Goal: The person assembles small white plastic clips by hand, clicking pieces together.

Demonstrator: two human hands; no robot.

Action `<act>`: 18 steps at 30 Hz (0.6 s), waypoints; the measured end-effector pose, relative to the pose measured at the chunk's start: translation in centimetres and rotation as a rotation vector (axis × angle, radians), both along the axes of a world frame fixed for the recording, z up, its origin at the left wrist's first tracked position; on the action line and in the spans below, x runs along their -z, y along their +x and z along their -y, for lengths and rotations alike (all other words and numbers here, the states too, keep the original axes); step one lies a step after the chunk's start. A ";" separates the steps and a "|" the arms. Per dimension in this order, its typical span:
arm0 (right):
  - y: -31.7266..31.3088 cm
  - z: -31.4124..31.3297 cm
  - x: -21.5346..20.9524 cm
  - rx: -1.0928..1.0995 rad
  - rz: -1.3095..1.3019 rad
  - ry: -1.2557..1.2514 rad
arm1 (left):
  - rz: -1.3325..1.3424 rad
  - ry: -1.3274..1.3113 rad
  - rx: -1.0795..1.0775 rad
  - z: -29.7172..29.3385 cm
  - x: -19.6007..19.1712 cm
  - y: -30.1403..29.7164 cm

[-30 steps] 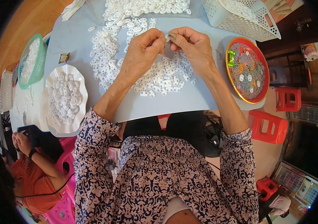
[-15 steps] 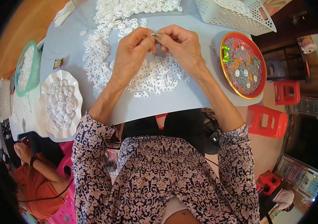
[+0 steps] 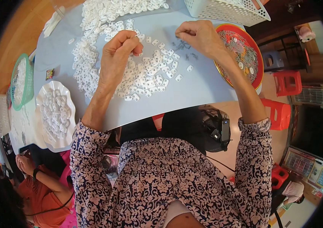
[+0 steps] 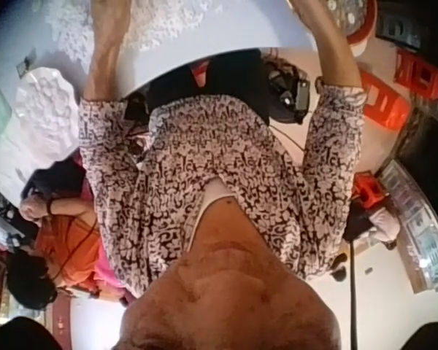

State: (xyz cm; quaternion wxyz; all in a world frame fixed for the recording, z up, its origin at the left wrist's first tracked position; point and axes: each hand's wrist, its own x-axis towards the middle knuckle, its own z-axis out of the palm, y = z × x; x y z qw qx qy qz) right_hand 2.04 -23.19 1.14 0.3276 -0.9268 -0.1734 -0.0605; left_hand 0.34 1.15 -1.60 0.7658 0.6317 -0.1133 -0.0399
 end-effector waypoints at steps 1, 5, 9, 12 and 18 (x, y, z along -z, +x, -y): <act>-0.1 -0.1 0.0 -0.056 0.035 -0.057 | 0.001 0.001 0.005 0.1 -0.1 -0.1; -0.2 -0.6 1.0 -0.074 0.122 -0.095 | -0.001 0.064 -0.003 0.4 -0.3 -0.2; 0.4 -0.4 0.8 0.006 0.115 -0.209 | 0.014 0.060 0.001 0.4 -0.6 -0.3; 0.2 -1.4 0.0 0.009 0.060 -0.277 | 0.012 0.079 0.006 0.3 -0.7 -0.5; 1.6 -1.4 0.4 -0.040 0.123 -0.402 | 0.020 0.093 0.021 0.3 -0.7 -0.4</act>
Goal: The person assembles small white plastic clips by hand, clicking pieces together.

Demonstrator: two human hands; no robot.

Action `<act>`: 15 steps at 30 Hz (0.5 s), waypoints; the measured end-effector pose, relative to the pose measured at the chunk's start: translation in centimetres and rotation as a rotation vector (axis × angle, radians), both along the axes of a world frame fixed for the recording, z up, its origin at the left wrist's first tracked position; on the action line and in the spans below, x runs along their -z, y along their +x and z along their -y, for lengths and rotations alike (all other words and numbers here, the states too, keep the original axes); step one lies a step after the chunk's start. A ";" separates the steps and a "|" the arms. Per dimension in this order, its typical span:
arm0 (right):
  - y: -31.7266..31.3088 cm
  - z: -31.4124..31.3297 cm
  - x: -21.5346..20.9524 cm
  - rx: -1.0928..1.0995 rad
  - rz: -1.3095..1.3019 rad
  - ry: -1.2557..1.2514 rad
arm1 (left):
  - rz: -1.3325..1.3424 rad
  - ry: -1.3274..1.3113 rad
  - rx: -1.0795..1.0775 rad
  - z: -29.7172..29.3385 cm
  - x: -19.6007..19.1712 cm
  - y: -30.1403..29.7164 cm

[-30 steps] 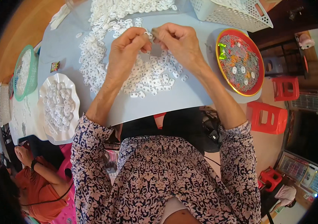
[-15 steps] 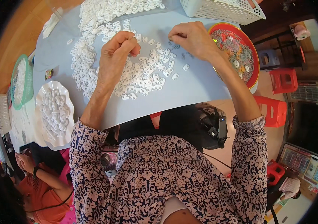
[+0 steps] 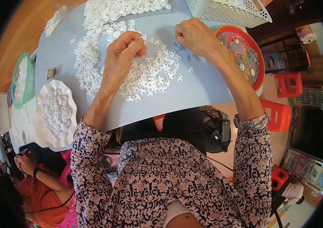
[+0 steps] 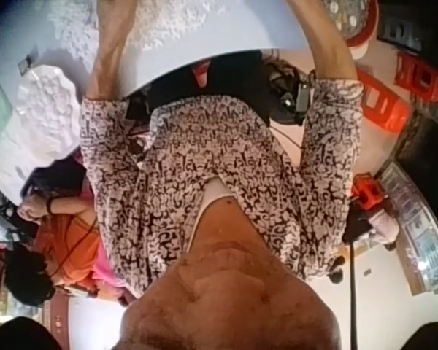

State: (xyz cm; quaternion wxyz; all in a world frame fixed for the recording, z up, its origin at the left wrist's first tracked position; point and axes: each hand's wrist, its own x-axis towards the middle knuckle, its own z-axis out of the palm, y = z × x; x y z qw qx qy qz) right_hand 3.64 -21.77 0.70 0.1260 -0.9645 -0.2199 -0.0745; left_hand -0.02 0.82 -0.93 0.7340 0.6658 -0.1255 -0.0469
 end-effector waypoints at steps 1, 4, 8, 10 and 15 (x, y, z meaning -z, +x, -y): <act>0.2 -0.2 -0.2 -0.011 -0.021 -0.046 | 0.002 0.001 -0.003 -0.1 0.0 0.0; -0.5 -0.7 -0.5 0.002 -0.030 0.131 | -0.009 0.023 -0.020 0.1 -0.2 0.0; -2.4 -2.6 -0.6 0.014 -0.193 0.617 | -0.023 0.036 0.019 0.1 -0.4 -0.1; -2.9 -3.4 0.3 -0.037 -0.424 1.032 | -0.033 0.027 0.035 0.1 -0.3 -0.1; -3.8 -5.0 1.6 0.012 -0.535 1.332 | -0.037 0.049 0.094 0.4 -0.3 -0.2</act>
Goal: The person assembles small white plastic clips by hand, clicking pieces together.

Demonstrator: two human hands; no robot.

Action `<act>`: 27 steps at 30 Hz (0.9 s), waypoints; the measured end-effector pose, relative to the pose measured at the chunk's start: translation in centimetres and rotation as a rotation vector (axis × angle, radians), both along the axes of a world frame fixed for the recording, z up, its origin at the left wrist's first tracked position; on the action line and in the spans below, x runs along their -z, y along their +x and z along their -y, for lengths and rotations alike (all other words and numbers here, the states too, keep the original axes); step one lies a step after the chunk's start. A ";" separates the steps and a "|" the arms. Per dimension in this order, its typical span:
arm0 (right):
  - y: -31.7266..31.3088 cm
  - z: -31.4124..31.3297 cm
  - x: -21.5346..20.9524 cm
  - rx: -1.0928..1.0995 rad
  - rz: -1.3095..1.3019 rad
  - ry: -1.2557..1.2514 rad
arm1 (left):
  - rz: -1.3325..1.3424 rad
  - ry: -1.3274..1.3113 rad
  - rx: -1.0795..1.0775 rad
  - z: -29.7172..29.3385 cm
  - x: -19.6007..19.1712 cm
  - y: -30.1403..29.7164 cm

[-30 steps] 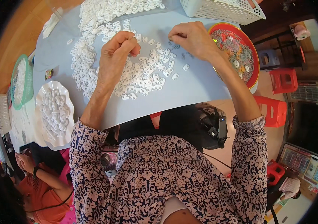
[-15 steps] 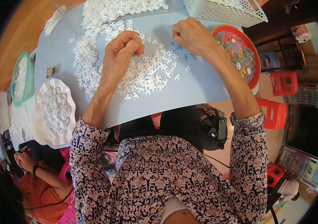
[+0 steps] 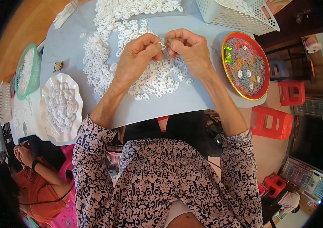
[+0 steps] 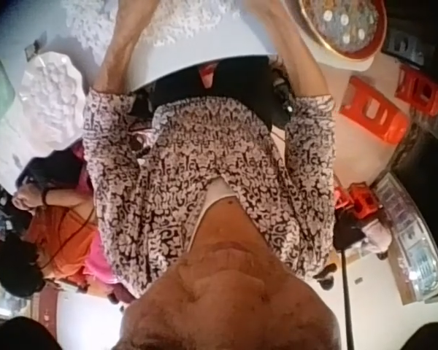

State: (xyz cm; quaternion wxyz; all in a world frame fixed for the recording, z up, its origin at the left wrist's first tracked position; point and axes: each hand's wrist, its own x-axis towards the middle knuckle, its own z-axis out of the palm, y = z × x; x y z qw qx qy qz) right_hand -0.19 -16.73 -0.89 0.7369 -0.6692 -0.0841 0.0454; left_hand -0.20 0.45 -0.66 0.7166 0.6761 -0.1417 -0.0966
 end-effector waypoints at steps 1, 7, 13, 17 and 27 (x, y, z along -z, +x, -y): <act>0.0 -0.3 0.3 0.028 -0.013 0.039 | 0.000 0.001 -0.002 0.0 0.0 -0.1; -0.2 -0.2 1.4 0.059 -0.011 0.070 | -0.005 0.040 -0.005 0.2 -0.4 -0.3; -0.3 -0.3 1.8 0.055 0.047 0.211 | 0.020 0.053 0.001 0.1 0.0 -0.3; -0.4 -0.7 1.6 0.083 0.077 0.163 | 0.020 0.046 -0.016 0.3 0.1 -0.4; -0.6 -1.2 1.6 0.131 0.119 0.194 | 0.028 0.007 -0.042 0.5 0.3 -0.5</act>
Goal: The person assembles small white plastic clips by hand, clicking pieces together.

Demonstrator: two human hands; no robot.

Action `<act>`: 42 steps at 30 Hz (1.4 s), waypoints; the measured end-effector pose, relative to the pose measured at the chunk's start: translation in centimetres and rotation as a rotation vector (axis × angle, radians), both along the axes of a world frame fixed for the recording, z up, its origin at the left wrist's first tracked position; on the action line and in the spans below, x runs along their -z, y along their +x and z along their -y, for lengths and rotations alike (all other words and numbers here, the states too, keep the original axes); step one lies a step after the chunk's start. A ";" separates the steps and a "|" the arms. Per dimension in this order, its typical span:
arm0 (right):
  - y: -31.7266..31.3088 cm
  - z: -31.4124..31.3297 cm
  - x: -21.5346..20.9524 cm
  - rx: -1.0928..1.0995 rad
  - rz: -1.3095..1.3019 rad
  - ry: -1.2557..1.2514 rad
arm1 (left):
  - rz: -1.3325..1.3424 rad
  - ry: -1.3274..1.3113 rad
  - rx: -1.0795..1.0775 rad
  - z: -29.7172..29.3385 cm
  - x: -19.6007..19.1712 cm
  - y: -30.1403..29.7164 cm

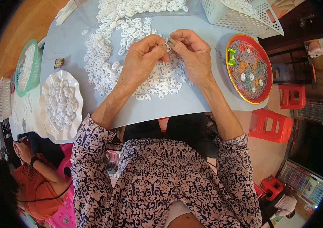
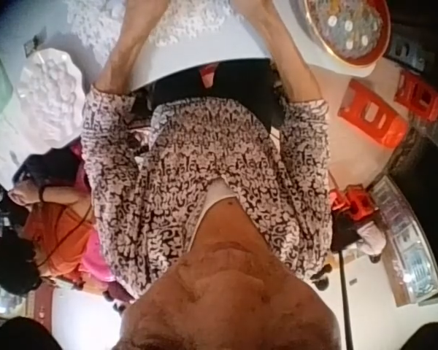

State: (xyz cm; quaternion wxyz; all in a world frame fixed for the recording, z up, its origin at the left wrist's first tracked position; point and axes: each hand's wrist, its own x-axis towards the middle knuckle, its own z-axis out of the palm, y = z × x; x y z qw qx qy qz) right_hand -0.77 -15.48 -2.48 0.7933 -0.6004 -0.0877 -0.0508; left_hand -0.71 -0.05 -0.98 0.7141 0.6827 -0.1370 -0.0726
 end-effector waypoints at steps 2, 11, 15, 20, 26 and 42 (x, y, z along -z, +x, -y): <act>0.0 0.0 0.2 0.014 0.055 -0.045 | 0.002 -0.014 -0.008 0.1 0.3 -0.1; 0.1 0.3 -0.1 0.020 0.006 -0.130 | 0.008 -0.015 0.020 0.1 -0.1 -0.1; 0.1 0.5 -0.2 0.029 0.007 -0.205 | 0.044 0.060 0.056 -0.2 0.0 -0.1; -0.3 0.4 -0.5 0.050 -0.037 -0.371 | 0.079 0.080 0.015 0.1 0.6 -0.2; -0.2 0.3 -0.8 0.060 0.038 -0.274 | 0.054 0.062 0.014 -0.1 0.0 0.1; -0.2 0.6 -0.7 0.044 0.068 -0.288 | 0.066 0.017 -0.025 0.6 0.6 0.0</act>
